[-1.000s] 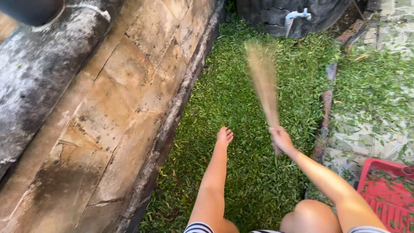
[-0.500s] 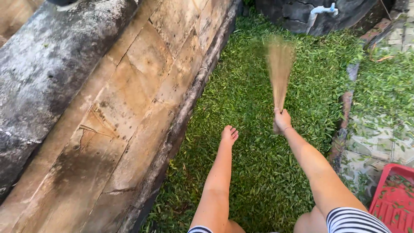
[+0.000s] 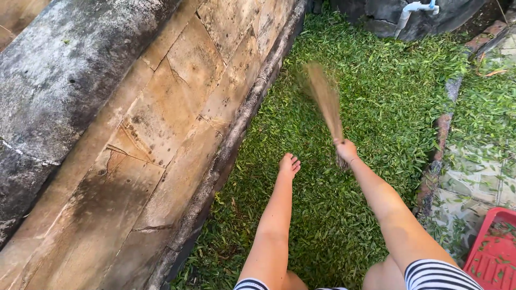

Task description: Sweeping leaves and grass clippings from a stone patio in a backyard using a broom and dustpan.

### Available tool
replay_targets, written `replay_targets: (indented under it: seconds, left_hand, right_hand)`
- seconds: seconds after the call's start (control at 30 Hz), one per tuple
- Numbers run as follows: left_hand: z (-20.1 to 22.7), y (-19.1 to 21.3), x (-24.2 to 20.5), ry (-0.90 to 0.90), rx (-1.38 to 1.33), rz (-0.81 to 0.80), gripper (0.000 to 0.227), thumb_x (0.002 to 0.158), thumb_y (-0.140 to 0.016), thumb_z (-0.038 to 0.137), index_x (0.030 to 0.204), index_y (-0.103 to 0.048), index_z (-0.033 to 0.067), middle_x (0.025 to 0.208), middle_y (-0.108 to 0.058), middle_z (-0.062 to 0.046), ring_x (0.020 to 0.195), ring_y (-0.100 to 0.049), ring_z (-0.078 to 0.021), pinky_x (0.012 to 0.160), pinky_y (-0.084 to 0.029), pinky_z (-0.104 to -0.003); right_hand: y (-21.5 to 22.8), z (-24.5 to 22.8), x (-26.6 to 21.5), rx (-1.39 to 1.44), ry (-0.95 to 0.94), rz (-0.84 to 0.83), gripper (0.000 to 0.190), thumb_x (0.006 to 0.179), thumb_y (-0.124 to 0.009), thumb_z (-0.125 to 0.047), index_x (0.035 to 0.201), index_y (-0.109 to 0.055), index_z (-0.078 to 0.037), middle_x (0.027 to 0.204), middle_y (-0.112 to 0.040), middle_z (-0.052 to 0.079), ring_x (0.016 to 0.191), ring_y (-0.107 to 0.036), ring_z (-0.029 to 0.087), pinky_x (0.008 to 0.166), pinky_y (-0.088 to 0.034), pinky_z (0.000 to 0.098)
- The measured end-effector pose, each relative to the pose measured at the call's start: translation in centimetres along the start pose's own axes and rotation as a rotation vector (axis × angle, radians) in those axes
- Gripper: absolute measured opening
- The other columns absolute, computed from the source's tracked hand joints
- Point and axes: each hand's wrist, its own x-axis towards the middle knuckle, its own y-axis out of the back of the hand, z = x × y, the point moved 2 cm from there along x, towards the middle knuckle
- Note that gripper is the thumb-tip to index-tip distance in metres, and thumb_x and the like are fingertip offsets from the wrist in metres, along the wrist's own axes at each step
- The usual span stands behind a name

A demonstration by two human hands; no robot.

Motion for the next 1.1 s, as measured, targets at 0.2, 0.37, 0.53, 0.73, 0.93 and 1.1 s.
replay_targets:
  seconds: [0.2,0.37,0.53,0.73,0.93,1.1]
  left_hand:
    - [-0.1,0.3,0.2,-0.019,0.065,0.012,0.044,0.1,-0.049,0.039,0.138,-0.055,0.0168,0.125,-0.066,-0.002,0.099,-0.067,-0.0188,0.085,-0.055,-0.037]
    - [-0.2,-1.0,0.0,-0.012,0.049,0.031,0.045,0.101,-0.051,0.037,0.138,-0.057,0.0116,0.123,-0.067,-0.005,0.098,-0.066,-0.0201,0.085,-0.054,-0.038]
    - [-0.8,-1.6,0.2,0.026,0.05,-0.014,0.045,0.102,-0.051,0.038,0.14,-0.057,0.0148,0.123,-0.066,-0.003,0.098,-0.066,-0.0196,0.087,-0.053,-0.038]
    - [0.1,-0.9,0.1,0.003,0.068,0.002,0.048,0.103,-0.048,0.04,0.143,-0.056,0.0149,0.126,-0.066,-0.003,0.102,-0.065,-0.0207,0.088,-0.054,-0.038]
    - [0.0,-1.8,0.0,0.012,0.007,-0.029,0.046,0.103,-0.045,0.038,0.143,-0.054,0.0147,0.131,-0.065,-0.004,0.107,-0.066,-0.0214,0.091,-0.054,-0.038]
    - [0.1,-1.4,-0.5,0.001,0.088,-0.005,0.046,0.102,-0.05,0.037,0.141,-0.057,0.0141,0.129,-0.066,-0.004,0.104,-0.066,-0.0195,0.09,-0.054,-0.038]
  right_hand:
    - [-5.2,1.0,0.7,-0.006,0.177,0.21,0.06,0.108,-0.05,-0.053,0.123,-0.056,0.005,0.086,-0.07,0.013,0.073,-0.072,0.024,0.071,-0.059,0.0403]
    - [-5.7,-2.2,-5.3,-0.026,0.109,-0.207,0.058,0.098,-0.052,-0.052,0.129,-0.053,-0.003,0.081,-0.069,0.015,0.066,-0.07,0.028,0.069,-0.059,0.0465]
    - [-2.4,4.5,2.2,-0.174,0.151,-0.009,0.059,0.102,-0.054,-0.054,0.124,-0.063,0.0,0.085,-0.073,0.012,0.072,-0.072,0.024,0.074,-0.059,0.0401]
    - [-3.0,3.2,-0.7,0.185,0.129,0.492,0.051,0.105,-0.055,-0.046,0.122,-0.054,0.001,0.098,-0.071,0.023,0.089,-0.07,0.039,0.085,-0.054,0.0482]
    - [-3.2,-1.4,-3.8,-0.079,0.27,0.123,0.052,0.099,-0.062,-0.046,0.119,-0.053,0.001,0.093,-0.071,0.022,0.082,-0.071,0.035,0.08,-0.057,0.0456]
    - [-0.4,-0.2,-2.6,-0.11,0.058,-0.11,0.045,0.098,-0.06,-0.039,0.124,-0.055,-0.003,0.077,-0.071,0.011,0.057,-0.069,0.02,0.055,-0.061,0.034]
